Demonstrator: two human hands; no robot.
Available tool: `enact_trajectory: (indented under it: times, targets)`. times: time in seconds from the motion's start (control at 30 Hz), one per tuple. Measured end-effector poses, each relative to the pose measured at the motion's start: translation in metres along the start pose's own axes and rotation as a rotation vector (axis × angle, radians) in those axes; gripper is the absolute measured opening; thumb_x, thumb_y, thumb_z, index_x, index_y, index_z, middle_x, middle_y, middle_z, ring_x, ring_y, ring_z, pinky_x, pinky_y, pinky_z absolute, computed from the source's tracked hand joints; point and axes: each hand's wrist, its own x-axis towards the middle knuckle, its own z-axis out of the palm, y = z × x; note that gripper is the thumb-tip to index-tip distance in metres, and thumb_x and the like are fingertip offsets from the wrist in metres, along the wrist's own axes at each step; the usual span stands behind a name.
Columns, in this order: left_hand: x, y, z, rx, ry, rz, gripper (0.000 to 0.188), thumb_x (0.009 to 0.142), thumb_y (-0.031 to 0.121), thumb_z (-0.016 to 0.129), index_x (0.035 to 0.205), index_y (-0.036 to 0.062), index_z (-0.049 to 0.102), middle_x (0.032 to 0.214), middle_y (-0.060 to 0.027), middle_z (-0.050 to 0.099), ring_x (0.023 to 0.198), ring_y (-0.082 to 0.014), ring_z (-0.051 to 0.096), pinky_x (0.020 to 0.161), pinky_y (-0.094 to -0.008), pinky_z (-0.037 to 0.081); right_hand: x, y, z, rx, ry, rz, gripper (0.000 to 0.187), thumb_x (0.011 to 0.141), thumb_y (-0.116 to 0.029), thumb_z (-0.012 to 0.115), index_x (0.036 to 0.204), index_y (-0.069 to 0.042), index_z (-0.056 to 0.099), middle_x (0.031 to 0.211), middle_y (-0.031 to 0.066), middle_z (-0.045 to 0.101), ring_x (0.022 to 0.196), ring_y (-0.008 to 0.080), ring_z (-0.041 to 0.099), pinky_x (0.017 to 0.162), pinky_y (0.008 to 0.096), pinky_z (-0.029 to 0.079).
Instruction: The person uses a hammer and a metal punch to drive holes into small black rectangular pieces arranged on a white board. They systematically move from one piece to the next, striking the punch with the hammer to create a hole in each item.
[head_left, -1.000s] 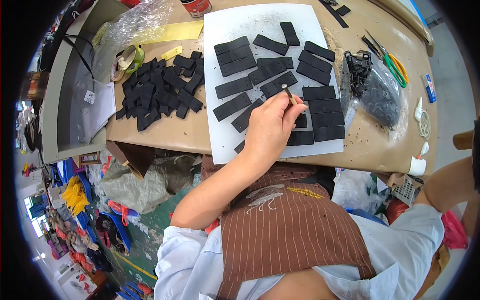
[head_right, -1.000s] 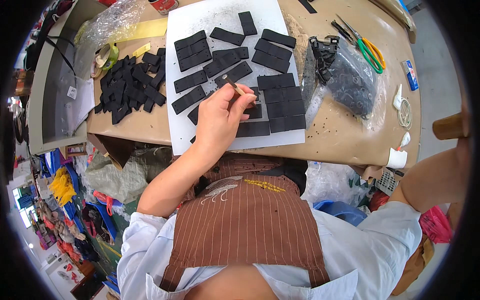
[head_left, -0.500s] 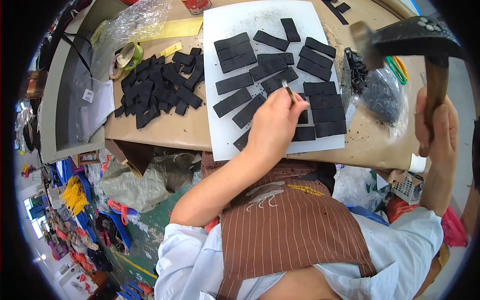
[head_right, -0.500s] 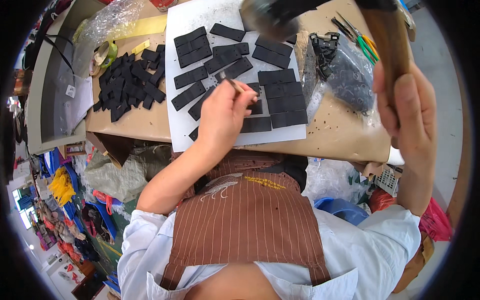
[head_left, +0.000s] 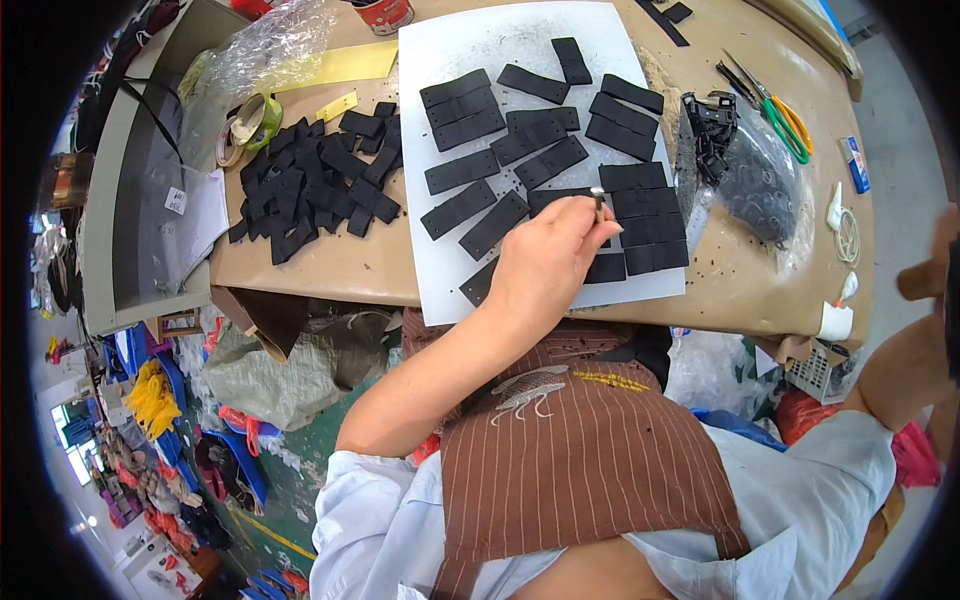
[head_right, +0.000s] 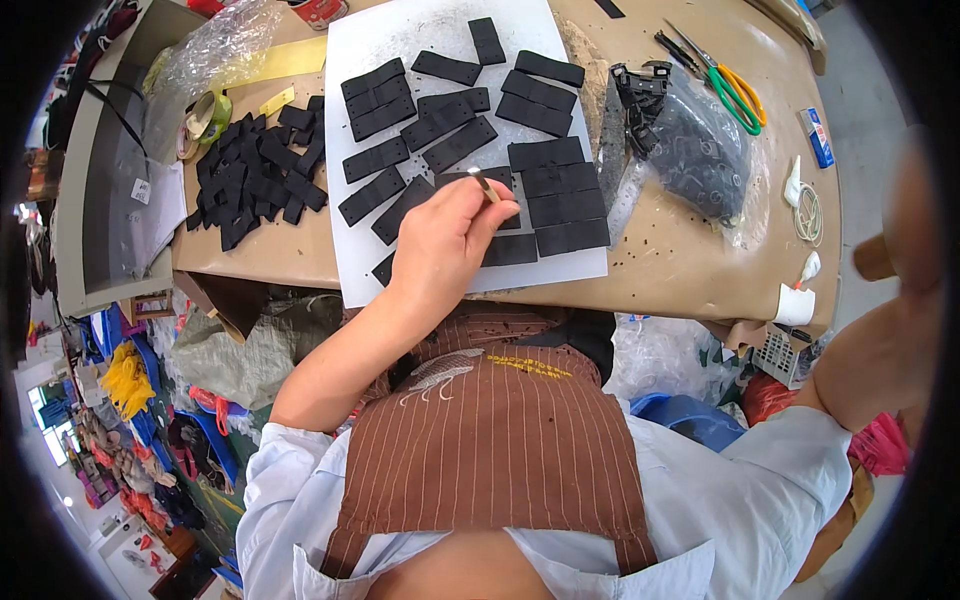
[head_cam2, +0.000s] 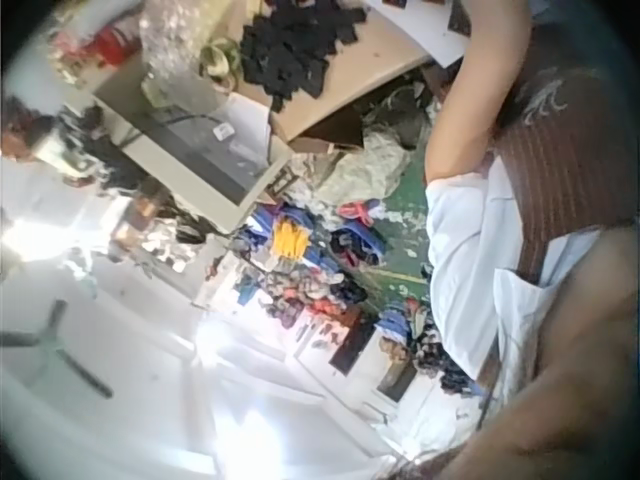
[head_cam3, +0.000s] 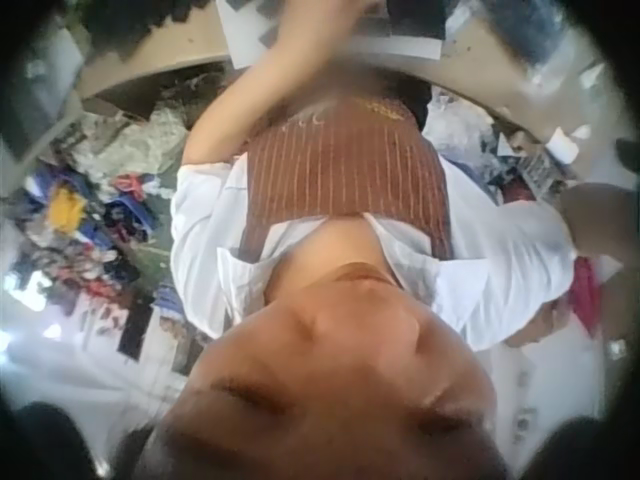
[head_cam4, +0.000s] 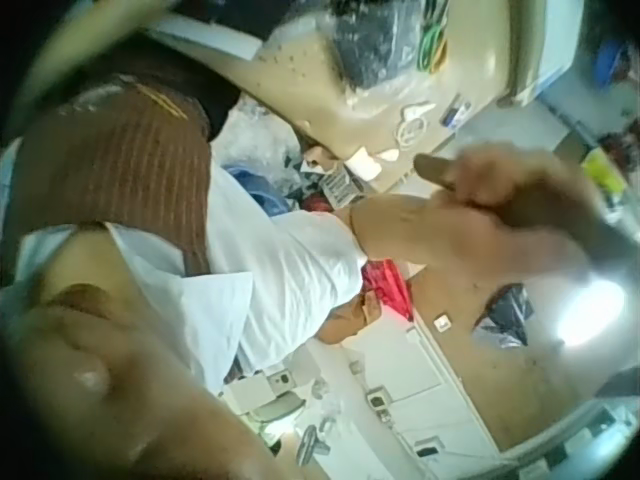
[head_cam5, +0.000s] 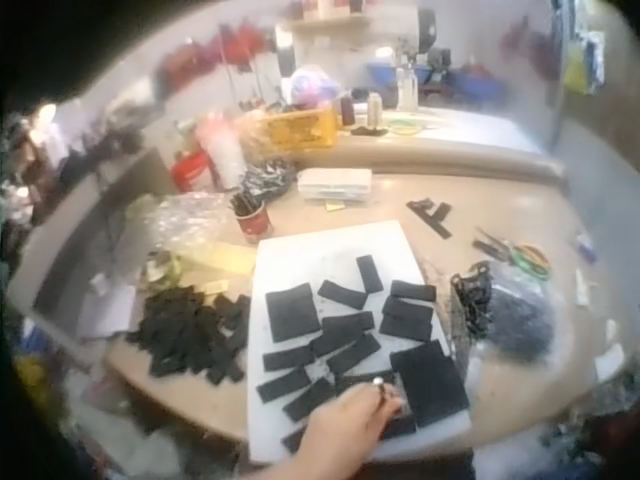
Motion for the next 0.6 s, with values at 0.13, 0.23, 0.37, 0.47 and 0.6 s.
enact_trajectory:
  times: [0.13, 0.23, 0.37, 0.47, 0.6]
  targets:
    - [-0.012, 0.000, 0.008, 0.159, 0.065, 0.031, 0.018, 0.081, 0.013, 0.067, 0.084, 0.0019, 0.053, 0.077, -0.0124, 0.060, 0.062, -0.0308, 0.059, 0.054, -0.0364, 0.050, -0.003, 0.016, 0.132, -0.410, -0.417, -0.368, 0.032, 0.095, -0.032, 0.047, 0.101, -0.002, 0.055, 0.059, -0.0043, 0.042, 0.049, 0.0034, 0.039, 0.041, 0.0189, 0.025]
    - [-0.002, -0.001, 0.005, -0.224, 0.082, -0.302, 0.015, 0.085, 0.008, 0.063, 0.083, 0.0010, 0.049, 0.079, -0.0127, 0.059, 0.062, -0.0237, 0.062, 0.054, -0.0300, 0.050, -0.022, 0.018, 0.120, -0.072, -0.253, -0.161, 0.037, 0.096, -0.035, 0.046, 0.099, 0.001, 0.056, 0.060, -0.0051, 0.042, 0.050, 0.0031, 0.037, 0.044, 0.0201, 0.024]
    - [0.007, 0.016, -0.032, -0.732, 0.147, -0.467, 0.006, 0.094, 0.008, 0.051, 0.094, 0.0018, 0.053, 0.084, -0.0039, 0.061, 0.082, -0.0138, 0.066, 0.065, -0.0207, 0.054, -0.037, 0.014, 0.103, 0.027, -0.232, 0.105, 0.044, 0.096, -0.042, 0.043, 0.088, 0.000, 0.055, 0.059, -0.0060, 0.039, 0.053, 0.0033, 0.031, 0.048, 0.0223, 0.024]
    - [-0.009, 0.023, -0.060, -0.506, 0.055, -0.451, 0.010, 0.094, 0.006, 0.052, 0.101, 0.0014, 0.056, 0.091, -0.0044, 0.063, 0.085, -0.0112, 0.064, 0.068, -0.0214, 0.054, -0.040, 0.027, 0.115, -0.116, -0.310, 0.043, 0.043, 0.095, -0.043, 0.045, 0.082, -0.002, 0.052, 0.059, -0.0032, 0.035, 0.053, 0.0061, 0.031, 0.048, 0.0240, 0.025]
    - [-0.029, 0.020, -0.055, -0.370, -0.095, -0.465, 0.009, 0.092, 0.006, 0.056, 0.097, 0.0005, 0.060, 0.092, -0.0036, 0.064, 0.086, -0.0094, 0.062, 0.071, -0.0222, 0.053, -0.038, 0.031, 0.140, -0.242, -0.408, -0.040, 0.029, 0.091, -0.028, 0.054, 0.081, -0.002, 0.049, 0.057, 0.0095, 0.039, 0.049, 0.0173, 0.043, 0.048, 0.0322, 0.032]
